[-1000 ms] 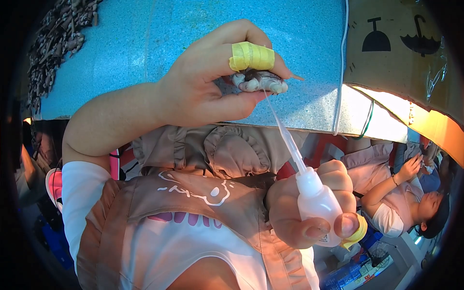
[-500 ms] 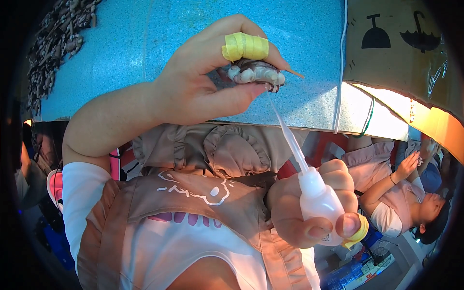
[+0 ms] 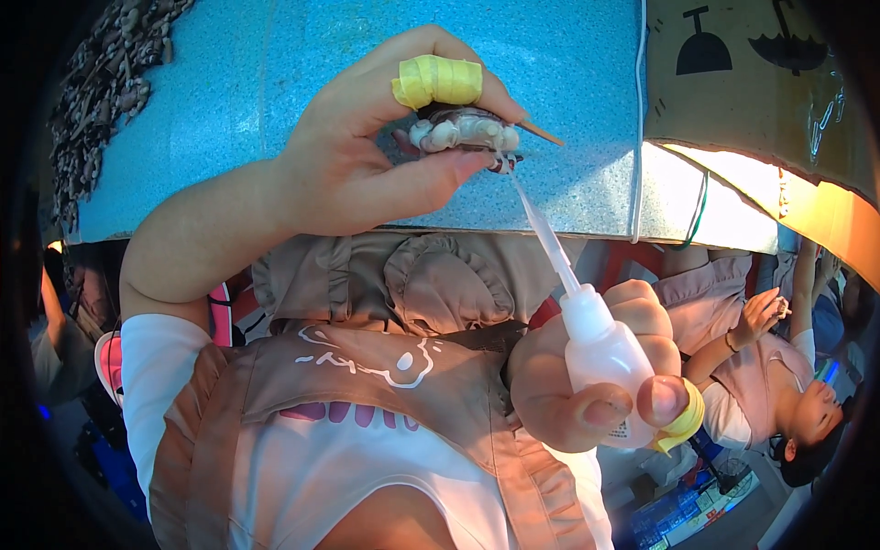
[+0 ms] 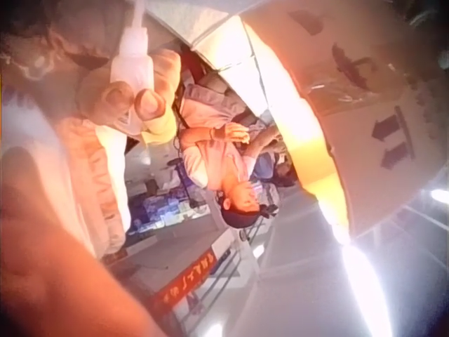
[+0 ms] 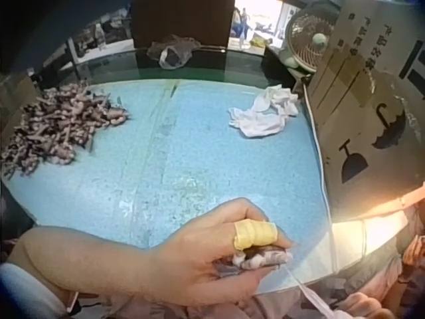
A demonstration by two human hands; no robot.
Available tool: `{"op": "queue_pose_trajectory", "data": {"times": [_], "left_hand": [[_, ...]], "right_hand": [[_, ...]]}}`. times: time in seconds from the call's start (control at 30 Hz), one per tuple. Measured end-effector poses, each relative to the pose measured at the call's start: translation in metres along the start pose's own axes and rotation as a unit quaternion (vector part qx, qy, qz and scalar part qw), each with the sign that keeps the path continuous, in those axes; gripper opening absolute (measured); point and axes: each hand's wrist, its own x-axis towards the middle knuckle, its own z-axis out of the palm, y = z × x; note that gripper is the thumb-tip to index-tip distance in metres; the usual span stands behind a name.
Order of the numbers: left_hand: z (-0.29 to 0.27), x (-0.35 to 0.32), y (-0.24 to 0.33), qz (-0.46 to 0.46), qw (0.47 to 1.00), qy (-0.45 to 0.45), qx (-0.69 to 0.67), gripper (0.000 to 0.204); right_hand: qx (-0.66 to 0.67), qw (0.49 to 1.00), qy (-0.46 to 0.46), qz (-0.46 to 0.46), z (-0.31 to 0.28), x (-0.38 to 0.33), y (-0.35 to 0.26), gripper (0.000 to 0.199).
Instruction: The person assembles toy figurines by attaching parts together and applying glue with a squeeze bottle by hand. Afterward, the person scoops figurines from the table into a black tray, hands it to another worker, and receives a red tray.
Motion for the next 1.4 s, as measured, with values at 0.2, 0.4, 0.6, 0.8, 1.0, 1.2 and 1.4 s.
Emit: {"op": "queue_pose_trajectory", "data": {"times": [0.2,0.4,0.6,0.8,1.0,1.2,1.4], "left_hand": [[-0.008,0.001,0.004,-0.016,0.999,-0.045,0.001,0.030],[-0.008,-0.001,0.003,-0.044,0.998,-0.054,-0.013,0.031],[-0.006,0.000,0.003,-0.048,0.997,-0.051,-0.033,0.030],[-0.005,-0.002,0.002,-0.088,0.991,-0.045,-0.089,0.029],[-0.007,-0.001,0.005,-0.117,0.988,-0.071,-0.069,0.031],[-0.005,-0.006,0.004,-0.194,0.961,-0.007,-0.195,0.034],[-0.003,-0.004,0.008,-0.229,0.956,-0.005,-0.183,0.030]], "right_hand": [[0.002,1.000,0.019,-0.007,0.002,0.001,0.000,0.021],[0.017,1.000,-0.014,-0.003,0.000,-0.001,0.003,0.021],[0.029,0.999,-0.025,-0.003,0.003,0.000,0.003,0.022],[0.009,1.000,0.012,0.000,-0.001,-0.001,0.008,0.023],[0.054,0.992,0.096,0.053,0.003,0.005,0.011,0.036],[-0.003,0.948,0.025,0.318,-0.005,0.018,0.048,0.025],[-0.108,0.961,-0.060,0.247,-0.002,0.027,0.086,0.026]]}}
